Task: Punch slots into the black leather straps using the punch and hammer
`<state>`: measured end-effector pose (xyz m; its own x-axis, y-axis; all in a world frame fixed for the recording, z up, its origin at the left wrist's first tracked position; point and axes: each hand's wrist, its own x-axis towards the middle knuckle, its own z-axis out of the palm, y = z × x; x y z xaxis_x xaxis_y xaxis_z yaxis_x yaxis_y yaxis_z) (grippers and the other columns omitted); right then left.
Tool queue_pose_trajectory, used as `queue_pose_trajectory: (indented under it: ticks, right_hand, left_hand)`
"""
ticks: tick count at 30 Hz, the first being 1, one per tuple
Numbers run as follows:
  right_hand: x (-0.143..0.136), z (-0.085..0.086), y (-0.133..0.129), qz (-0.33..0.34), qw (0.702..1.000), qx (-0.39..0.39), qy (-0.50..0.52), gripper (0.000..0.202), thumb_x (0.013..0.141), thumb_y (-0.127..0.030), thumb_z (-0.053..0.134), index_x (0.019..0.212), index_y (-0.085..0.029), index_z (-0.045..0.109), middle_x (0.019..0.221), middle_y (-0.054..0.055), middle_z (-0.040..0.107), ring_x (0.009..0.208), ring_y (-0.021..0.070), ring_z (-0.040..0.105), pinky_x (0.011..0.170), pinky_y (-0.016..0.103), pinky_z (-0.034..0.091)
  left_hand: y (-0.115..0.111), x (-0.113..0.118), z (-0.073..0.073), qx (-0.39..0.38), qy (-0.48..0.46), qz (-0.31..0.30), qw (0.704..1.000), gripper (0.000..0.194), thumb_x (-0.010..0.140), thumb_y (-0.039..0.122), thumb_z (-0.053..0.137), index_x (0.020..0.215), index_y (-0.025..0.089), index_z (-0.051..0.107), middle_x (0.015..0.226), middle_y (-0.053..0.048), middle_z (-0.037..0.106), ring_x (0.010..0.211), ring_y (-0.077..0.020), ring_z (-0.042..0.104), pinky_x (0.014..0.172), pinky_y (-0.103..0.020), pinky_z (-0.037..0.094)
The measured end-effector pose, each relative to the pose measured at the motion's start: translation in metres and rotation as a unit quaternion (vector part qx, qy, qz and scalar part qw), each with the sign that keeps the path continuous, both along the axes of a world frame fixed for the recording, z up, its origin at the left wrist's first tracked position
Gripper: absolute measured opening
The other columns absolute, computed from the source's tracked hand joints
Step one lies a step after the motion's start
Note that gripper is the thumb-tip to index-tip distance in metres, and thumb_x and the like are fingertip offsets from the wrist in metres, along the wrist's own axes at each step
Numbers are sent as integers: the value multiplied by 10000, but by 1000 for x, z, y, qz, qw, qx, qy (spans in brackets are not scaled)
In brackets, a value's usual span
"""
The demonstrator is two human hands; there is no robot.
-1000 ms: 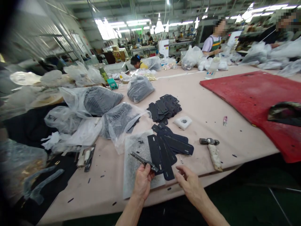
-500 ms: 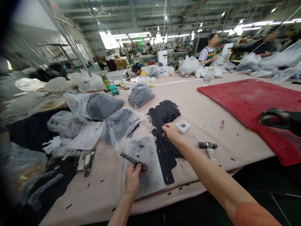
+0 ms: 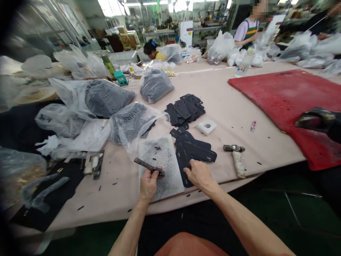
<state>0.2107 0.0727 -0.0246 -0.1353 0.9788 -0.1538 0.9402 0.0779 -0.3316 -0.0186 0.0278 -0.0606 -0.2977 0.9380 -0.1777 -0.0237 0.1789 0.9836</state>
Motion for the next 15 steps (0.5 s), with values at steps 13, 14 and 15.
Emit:
queue_pose_trajectory:
  ticks: [13,14,15]
  right_hand:
    - [-22,-14,-11,-105,988,-115,0,358,780,-292,634,1089,-144,530,985,141,660,946,288,628,768,351,424]
    - [-23,-14,-13,-107,988,-107,-2,340,774,-286,634,1069,-146,536,1014,141,649,961,284,620,775,344,421]
    - [-25,-13,-14,-103,990,-92,-5,312,769,-278,634,1038,-148,544,1045,143,634,976,281,610,781,338,418]
  left_hand:
    - [-2,1,-3,25,87,-21,996,244,812,346,630,948,154,694,849,-78,739,803,-234,694,759,-344,570]
    - [-2,1,-4,26,99,-26,994,253,825,350,606,958,149,685,859,-82,740,806,-236,697,756,-351,574]
    - [-2,1,-4,27,108,-31,993,259,836,350,586,966,146,677,870,-86,740,811,-238,700,753,-356,578]
